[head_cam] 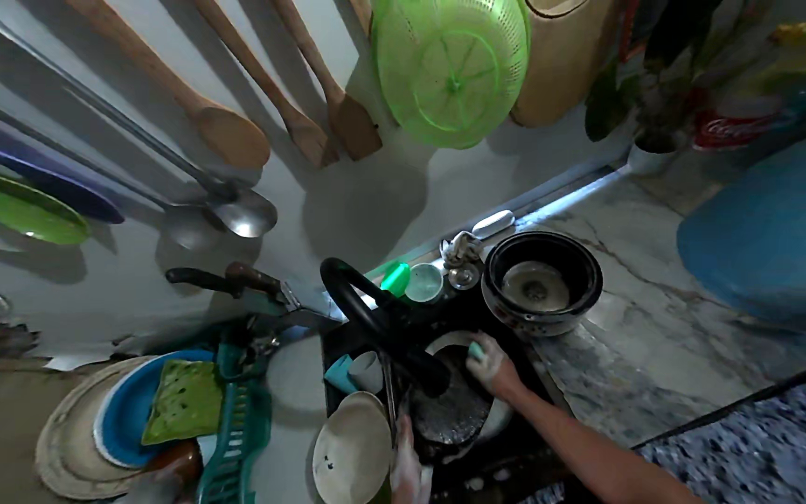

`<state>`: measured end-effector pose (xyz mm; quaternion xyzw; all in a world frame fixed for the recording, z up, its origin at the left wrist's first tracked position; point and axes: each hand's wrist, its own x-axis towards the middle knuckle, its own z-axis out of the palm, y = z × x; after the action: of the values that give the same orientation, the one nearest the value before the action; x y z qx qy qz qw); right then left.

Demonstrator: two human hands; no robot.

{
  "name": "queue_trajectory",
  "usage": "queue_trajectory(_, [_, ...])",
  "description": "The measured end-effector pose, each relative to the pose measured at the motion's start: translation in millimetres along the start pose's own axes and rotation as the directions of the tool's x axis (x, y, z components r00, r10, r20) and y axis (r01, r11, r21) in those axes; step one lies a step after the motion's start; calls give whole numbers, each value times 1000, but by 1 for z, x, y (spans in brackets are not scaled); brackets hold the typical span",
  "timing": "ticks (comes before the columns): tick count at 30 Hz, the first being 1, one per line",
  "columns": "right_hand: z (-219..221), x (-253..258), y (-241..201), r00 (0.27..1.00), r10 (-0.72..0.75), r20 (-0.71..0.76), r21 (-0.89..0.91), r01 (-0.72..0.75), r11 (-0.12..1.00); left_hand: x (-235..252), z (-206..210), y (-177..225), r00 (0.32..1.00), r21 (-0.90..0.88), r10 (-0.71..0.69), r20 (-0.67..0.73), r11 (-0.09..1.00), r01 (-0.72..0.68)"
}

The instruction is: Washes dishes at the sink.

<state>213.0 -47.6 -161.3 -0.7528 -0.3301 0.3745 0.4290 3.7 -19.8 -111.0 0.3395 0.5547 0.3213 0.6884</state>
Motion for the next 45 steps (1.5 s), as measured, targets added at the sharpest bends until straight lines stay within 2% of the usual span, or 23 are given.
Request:
queue_trajectory(1, [-3,12,-2,994,102,-26,45,-100,994,0,3,-2,1000,-25,-4,-2,1000,4])
queue_trajectory(3, [-1,30,-7,983,178,-45,111,-173,979,3,13,-7,999,-122,-36,-35,992,31])
queue_trajectory(7, [14,34,-12,960,215,-179,219,-174,960,15,31,-11,969,-264,-101,-225,964,39])
queue_trajectory(9, [19,28,-9,944,195,-265,227,-135,964,16,32,-11,951,-303,-107,-291,953,14])
queue_trajectory(10, [22,25,-6,925,215,-313,292,-122,949,13,34,-9,942,-300,-95,-323,954,-6])
queue_trajectory(11, [26,24,-2,891,314,-328,474,-132,871,5,39,-3,934,-272,-72,-349,962,-28])
queue_trajectory(13, [32,21,9,849,453,-272,788,-74,611,-26,68,23,913,-178,-38,-405,983,-38])
queue_trajectory(15, [34,20,20,860,463,-214,924,25,380,-39,83,37,883,-169,-109,-457,985,33])
queue_trajectory(16, [33,20,25,879,436,-192,948,51,313,-36,77,35,876,-205,-186,-445,973,103])
queue_trajectory(18, [28,21,31,914,375,-156,968,66,243,-23,47,14,896,-357,-331,-297,908,218])
queue_trajectory(20, [23,25,34,950,292,-107,984,58,171,-13,23,-10,906,-501,-392,-159,823,268])
queue_trajectory(22, [21,34,45,991,131,-32,992,15,127,-9,10,-20,906,-665,-424,15,672,325])
queue_trajectory(24, [21,39,54,996,52,72,978,-81,190,-7,3,-24,912,-723,-406,59,613,320])
queue_trajectory(26, [18,38,56,971,149,186,896,-230,379,-10,2,-20,922,-667,-386,-28,694,270])
queue_trajectory(27, [16,38,56,946,223,237,796,-320,513,-13,5,-15,918,-585,-380,-118,773,245])
queue_trajectory(29, [18,43,61,892,317,322,436,-437,787,-18,10,-9,912,-444,-348,-216,867,226])
queue_trajectory(31, [24,54,73,846,368,386,129,-445,886,-16,8,-16,926,-397,-318,-204,891,219])
queue_trajectory(32, [31,61,80,839,387,381,33,-431,902,-14,5,-21,933,-388,-306,-188,896,216])
queue_trajectory(34, [39,71,88,880,336,336,-121,-313,942,-10,5,-25,933,-400,-311,-181,890,218])
queue_trajectory(37, [55,76,97,913,296,282,-340,-193,920,-10,4,-26,931,-352,-313,-189,906,233])
queue_trajectory(41, [84,53,126,841,384,381,-486,-171,857,-8,5,-30,919,-149,-258,-297,964,222])
queue_trajectory(43, [79,46,124,743,422,520,-562,-74,824,-2,3,-33,925,-78,-236,-297,972,222])
queue_trajectory(45, [66,53,122,664,466,585,-549,-99,830,4,1,-33,924,-30,-237,-301,970,239])
